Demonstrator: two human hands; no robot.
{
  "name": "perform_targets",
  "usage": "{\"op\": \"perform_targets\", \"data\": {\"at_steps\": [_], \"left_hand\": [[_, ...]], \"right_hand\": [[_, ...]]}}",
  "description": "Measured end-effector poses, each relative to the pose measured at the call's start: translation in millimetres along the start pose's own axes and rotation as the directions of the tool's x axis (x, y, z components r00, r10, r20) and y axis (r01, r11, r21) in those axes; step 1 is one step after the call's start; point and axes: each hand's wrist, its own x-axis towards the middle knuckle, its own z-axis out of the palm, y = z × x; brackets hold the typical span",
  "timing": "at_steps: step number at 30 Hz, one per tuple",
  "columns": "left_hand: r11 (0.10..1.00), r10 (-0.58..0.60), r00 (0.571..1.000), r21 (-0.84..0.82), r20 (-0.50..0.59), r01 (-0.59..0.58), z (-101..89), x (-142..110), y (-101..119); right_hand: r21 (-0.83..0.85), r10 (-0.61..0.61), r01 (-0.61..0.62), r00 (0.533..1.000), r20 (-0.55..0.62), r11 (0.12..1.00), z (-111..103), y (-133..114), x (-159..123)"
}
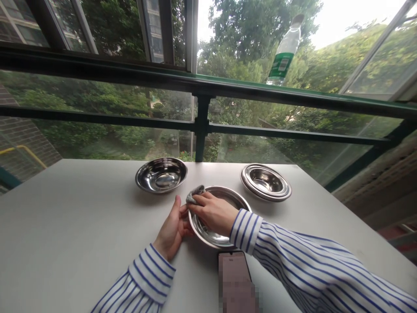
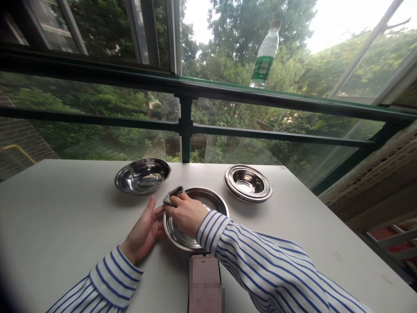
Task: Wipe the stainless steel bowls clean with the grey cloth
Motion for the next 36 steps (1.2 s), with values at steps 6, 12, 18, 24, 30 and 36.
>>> {"op": "perform_targets", "data": {"at_steps": [6, 12, 18, 24, 30, 36], "left_hand": [[1.0, 0.012, 1.0, 0.011, -0.001, -0.012, -2.0, 1.9, -1.1], [1.0, -0.003, 1.0, 0.002, -0.022, 0.003, -1.3, 1.4, -0.3], [0.999, 0.028, 0.998, 0.033, -0.052, -0.027, 0.2, 1.2, 0.1], [0.999, 0.032, 0.999, 0.036, -0.003, -0.032, 1.4, -0.3, -0.1], [0.995, 0.084, 0.996, 0.053, -0.026, -0.082, 1.3, 2.0, -4.2], [0.988, 0.141, 0.982, 0.075, -0.127, -0.133, 4.2, 2.4, -5.0]], "right_hand": [[0.002, 0.003, -0.003, 1.0, 0.017, 1.0, -2.6, 0.6, -0.7], [0.029, -0.046, 0.044, 0.998, 0.048, 0.999, -5.3, -7.2, -5.4], [0.051, -0.045, 0.041, 0.995, 0.086, 0.998, -8.0, -10.3, -5.6], [0.074, -0.093, 0.082, 0.984, 0.15, 0.994, -16.8, -17.2, -16.5], [0.051, -0.065, 0.058, 0.986, 0.156, 0.997, -20.7, -21.7, -17.2], [-0.006, -0.088, 0.09, 0.984, 0.154, 0.996, -24.7, -27.9, -31.7]]}}
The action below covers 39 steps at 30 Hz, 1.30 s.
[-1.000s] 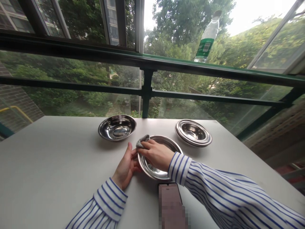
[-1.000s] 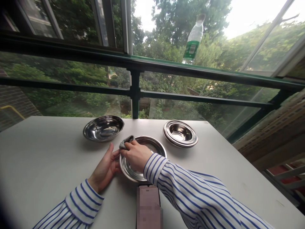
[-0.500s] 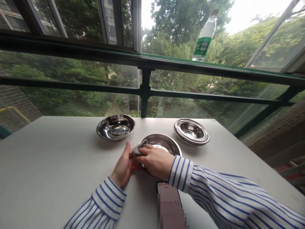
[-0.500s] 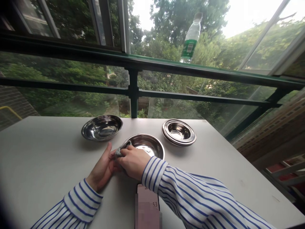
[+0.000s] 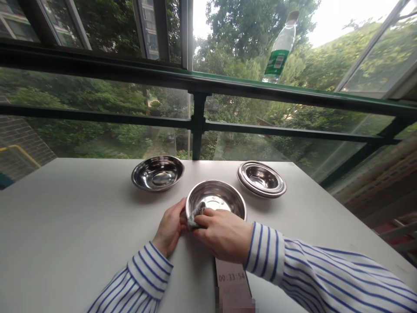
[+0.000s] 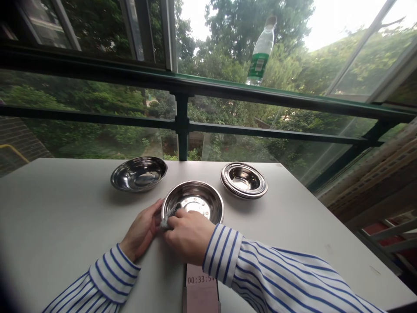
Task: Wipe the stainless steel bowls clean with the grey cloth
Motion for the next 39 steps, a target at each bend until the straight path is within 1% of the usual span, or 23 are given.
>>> {"op": "perform_targets", "data": {"at_steps": [3, 9, 15, 22, 24, 29, 33, 36, 39], "left_hand": [[1.0, 0.009, 1.0, 0.007, 0.001, -0.009, 2.1, -1.3, 0.9], [0.999, 0.028, 1.0, 0.035, 0.009, -0.028, 0.3, -1.9, 1.4], [0.996, 0.028, 0.999, 0.086, -0.038, -0.025, -2.2, 0.3, -1.1], [0.991, 0.054, 0.996, 0.122, -0.074, -0.045, -2.3, -0.9, 2.1], [0.989, 0.06, 0.995, 0.137, -0.079, -0.049, -2.6, -1.5, 3.4], [0.985, 0.061, 0.993, 0.169, -0.1, -0.043, -4.1, -1.6, 5.9], [0.981, 0.054, 0.993, 0.192, -0.106, -0.033, -5.0, -1.1, 7.1], [0.98, 0.058, 0.992, 0.197, -0.108, -0.036, -4.0, -0.8, 6.8], [0.981, 0.081, 0.989, 0.187, -0.123, -0.057, -2.8, -1.1, 6.1]], "right_hand": [[-0.038, 0.001, -0.002, 1.0, -0.022, 0.999, -0.4, -4.5, -6.3], [-0.112, -0.003, -0.006, 0.996, -0.086, 0.994, 4.0, -12.1, -7.2], [-0.167, 0.003, -0.016, 0.997, -0.076, 0.986, 2.7, -14.9, -32.4], [-0.152, 0.018, -0.041, 0.988, -0.153, 0.988, 11.7, -17.2, -37.7], [-0.145, 0.026, -0.053, 0.983, -0.18, 0.988, 15.5, -16.4, -43.7], [-0.104, 0.078, -0.105, 0.968, -0.236, 0.989, 22.9, -4.3, -70.2], [-0.086, 0.13, -0.154, 0.963, -0.238, 0.984, 28.2, 18.7, -84.7], [-0.086, 0.179, -0.21, 0.944, -0.277, 0.974, 33.3, 32.7, -89.8], [-0.039, 0.214, -0.24, 0.92, -0.327, 0.97, 38.0, 30.7, -92.9]]}}
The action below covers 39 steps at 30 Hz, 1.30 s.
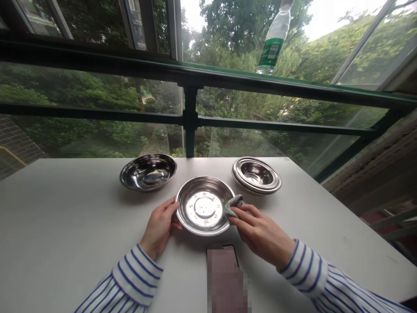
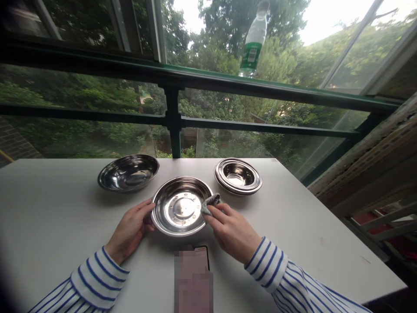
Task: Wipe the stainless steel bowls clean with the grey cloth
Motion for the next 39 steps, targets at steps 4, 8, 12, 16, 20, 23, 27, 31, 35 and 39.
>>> {"op": "perform_targets", "data": {"at_steps": [4, 8, 12, 16, 20, 23, 27, 31, 35, 39], "left_hand": [[1.0, -0.008, 1.0, 0.019, 0.004, 0.008, -2.1, -0.1, 1.7], [0.998, -0.038, 0.999, 0.059, 0.018, 0.037, -5.3, 2.5, 5.0], [1.0, -0.011, 1.0, 0.026, 0.006, 0.011, -4.6, 3.6, 4.6], [1.0, 0.011, 1.0, 0.016, -0.01, -0.011, -3.5, 1.9, 3.1], [0.998, -0.023, 1.0, 0.05, -0.008, 0.023, -5.8, 1.5, 5.8], [0.995, -0.051, 0.999, 0.09, 0.001, 0.05, -8.0, 2.7, 8.7], [0.993, -0.051, 0.999, 0.104, 0.007, 0.05, -8.4, 4.3, 8.9], [0.998, -0.008, 1.0, 0.065, 0.015, 0.007, -7.7, 4.6, 5.5], [0.998, -0.009, 1.0, 0.064, 0.009, 0.008, -8.1, 4.5, 4.9], [0.992, -0.055, 0.998, 0.118, 0.024, 0.052, -10.4, 4.2, 8.8]], "right_hand": [[0.1, -0.015, 0.015, 1.0, 0.003, 0.995, -0.2, -8.0, -3.9], [0.158, 0.047, -0.042, 0.999, -0.027, 0.987, 3.3, 12.2, 5.4], [0.165, 0.077, -0.063, 0.994, -0.076, 0.984, 10.1, 26.9, 11.8], [0.167, 0.057, -0.047, 0.997, -0.055, 0.985, 8.5, 0.3, 1.4], [0.212, -0.012, 0.011, 1.0, 0.004, 0.977, 2.0, -23.0, -7.1], [0.225, 0.007, -0.008, 1.0, 0.007, 0.974, 2.4, -9.8, -3.7], [0.234, 0.094, -0.075, 0.993, -0.074, 0.969, 11.6, 23.7, 6.6], [0.247, 0.111, -0.08, 0.987, -0.117, 0.966, 16.7, 22.1, 6.4], [0.259, 0.043, -0.034, 0.999, -0.027, 0.965, 8.8, -7.4, -7.0], [0.267, 0.013, -0.017, 1.0, 0.017, 0.964, 5.3, -10.8, -12.6]]}}
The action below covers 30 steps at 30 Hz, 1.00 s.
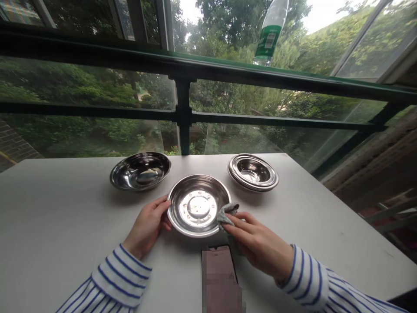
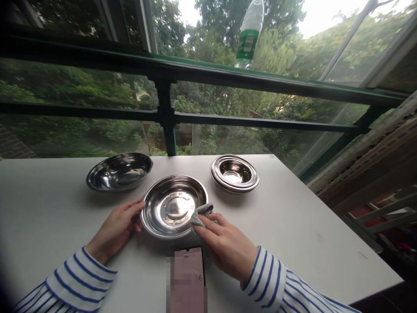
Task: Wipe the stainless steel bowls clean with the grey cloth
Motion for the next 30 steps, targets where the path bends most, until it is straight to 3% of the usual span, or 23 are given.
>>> {"op": "perform_targets", "data": {"at_steps": [5, 8, 12, 18, 20, 26, 30], "left_hand": [[0.999, -0.021, 1.0, 0.045, 0.012, 0.02, -2.2, 0.2, 3.4], [1.0, -0.005, 1.0, 0.019, 0.006, 0.005, -0.3, 0.3, 2.5], [1.0, 0.029, 1.0, -0.007, -0.01, -0.029, 3.1, 0.9, -1.5], [1.0, 0.005, 1.0, 0.008, -0.006, -0.005, 2.8, 0.7, -0.6], [0.999, -0.008, 1.0, 0.036, -0.002, 0.008, 1.7, 0.1, 1.6], [0.998, 0.001, 1.0, 0.057, 0.015, -0.002, 0.8, 0.1, 2.0], [1.0, 0.018, 1.0, 0.018, 0.008, -0.019, 3.9, 0.2, -1.6]], "right_hand": [[0.013, 0.061, -0.06, 0.989, -0.136, 0.998, 3.3, 43.6, 20.9], [0.014, 0.071, -0.07, 0.985, -0.157, 0.997, 6.4, 59.1, 32.3], [0.017, 0.075, -0.073, 0.987, -0.142, 0.997, 5.6, 41.6, 23.6], [0.048, 0.04, -0.042, 0.998, 0.039, 0.998, -1.6, -2.1, -2.5], [0.043, 0.052, -0.053, 0.998, 0.033, 0.998, -1.4, 2.5, -1.2], [0.009, 0.099, -0.099, 0.988, -0.118, 0.995, 3.9, 46.8, 22.6], [-0.016, 0.108, -0.11, 0.99, -0.094, 0.994, 4.1, 36.3, 18.0]]}}
